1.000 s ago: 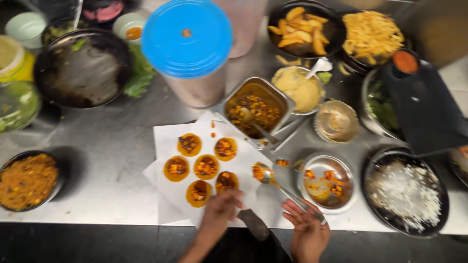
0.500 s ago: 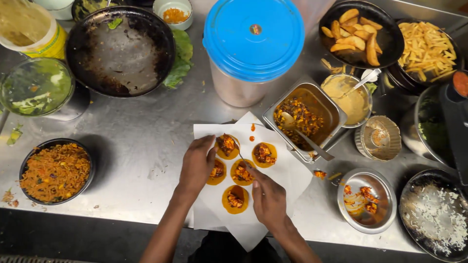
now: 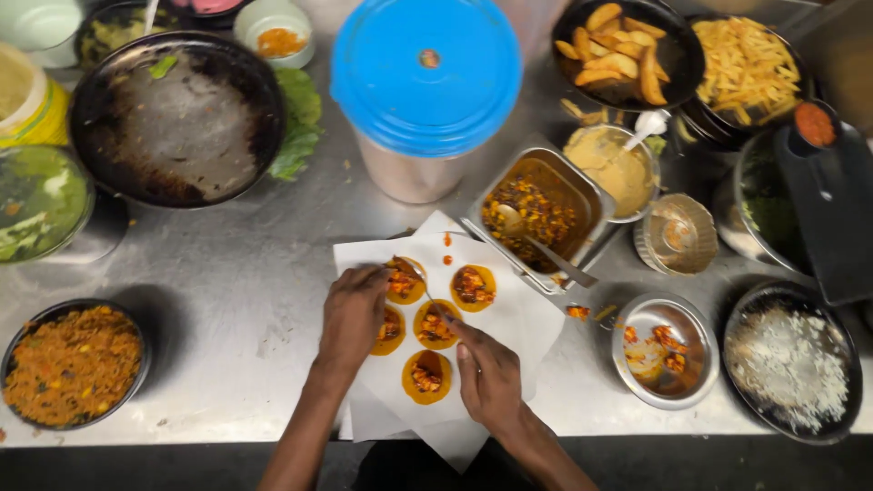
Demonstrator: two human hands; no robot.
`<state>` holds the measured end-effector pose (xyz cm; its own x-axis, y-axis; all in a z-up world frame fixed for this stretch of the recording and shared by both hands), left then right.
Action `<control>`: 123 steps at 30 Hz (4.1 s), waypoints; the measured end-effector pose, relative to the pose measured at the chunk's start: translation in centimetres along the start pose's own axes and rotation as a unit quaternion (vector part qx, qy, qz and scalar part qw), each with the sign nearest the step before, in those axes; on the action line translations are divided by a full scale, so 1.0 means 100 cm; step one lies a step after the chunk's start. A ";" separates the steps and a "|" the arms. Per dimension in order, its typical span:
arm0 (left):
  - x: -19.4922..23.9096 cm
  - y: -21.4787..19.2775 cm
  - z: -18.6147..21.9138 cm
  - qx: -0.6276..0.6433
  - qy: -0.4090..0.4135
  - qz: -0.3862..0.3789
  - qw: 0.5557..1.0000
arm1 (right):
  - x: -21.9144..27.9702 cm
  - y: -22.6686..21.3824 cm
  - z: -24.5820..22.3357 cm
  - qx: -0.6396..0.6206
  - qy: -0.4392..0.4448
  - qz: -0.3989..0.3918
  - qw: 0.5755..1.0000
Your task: Garnishing and plating small appetizers with various sauces and toppings.
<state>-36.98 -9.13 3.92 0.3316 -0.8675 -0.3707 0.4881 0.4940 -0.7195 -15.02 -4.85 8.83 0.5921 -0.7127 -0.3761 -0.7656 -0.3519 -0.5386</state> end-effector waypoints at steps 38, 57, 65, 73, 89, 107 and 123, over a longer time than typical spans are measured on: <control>0.053 0.268 0.248 0.483 -0.241 -0.095 0.837 | 0.217 -0.232 0.175 -0.298 0.374 0.349 0.806; 0.036 -0.024 0.057 0.094 -0.202 0.090 0.971 | 0.049 -0.035 0.075 -0.390 0.327 0.147 0.848; -0.012 -0.025 0.016 -0.032 -0.088 -0.079 0.992 | -0.007 0.004 0.015 -0.020 0.122 -0.026 0.992; -0.020 -0.015 -0.001 -0.022 -0.077 -0.146 0.986 | 0.003 0.014 0.000 0.062 0.019 -0.033 0.997; 0.003 -0.004 0.007 0.037 -0.137 -0.076 0.987 | 0.046 -0.057 0.009 -0.044 0.070 -0.013 0.996; 0.089 0.207 0.220 0.330 -0.201 -0.140 0.912 | 0.180 -0.291 0.129 0.127 0.361 0.206 0.901; 0.102 0.276 0.273 0.532 -0.309 -0.118 0.779 | 0.202 -0.257 0.170 -0.177 0.359 0.181 0.898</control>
<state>1.95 -2.81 -3.65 0.2961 -0.9105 0.2887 0.8785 0.3782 0.2918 20.89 0.13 2.33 0.0710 -0.9822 0.1736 -0.9825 -0.0990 -0.1580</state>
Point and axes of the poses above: each hand's wrist, its own x-axis away from the middle knuckle, its own y-axis out of the palm, z = x × y, the point moved 2 cm from there along -x, towards the middle knuckle, and after that the axes turned 5 degrees about y, right-handed, at the moved point
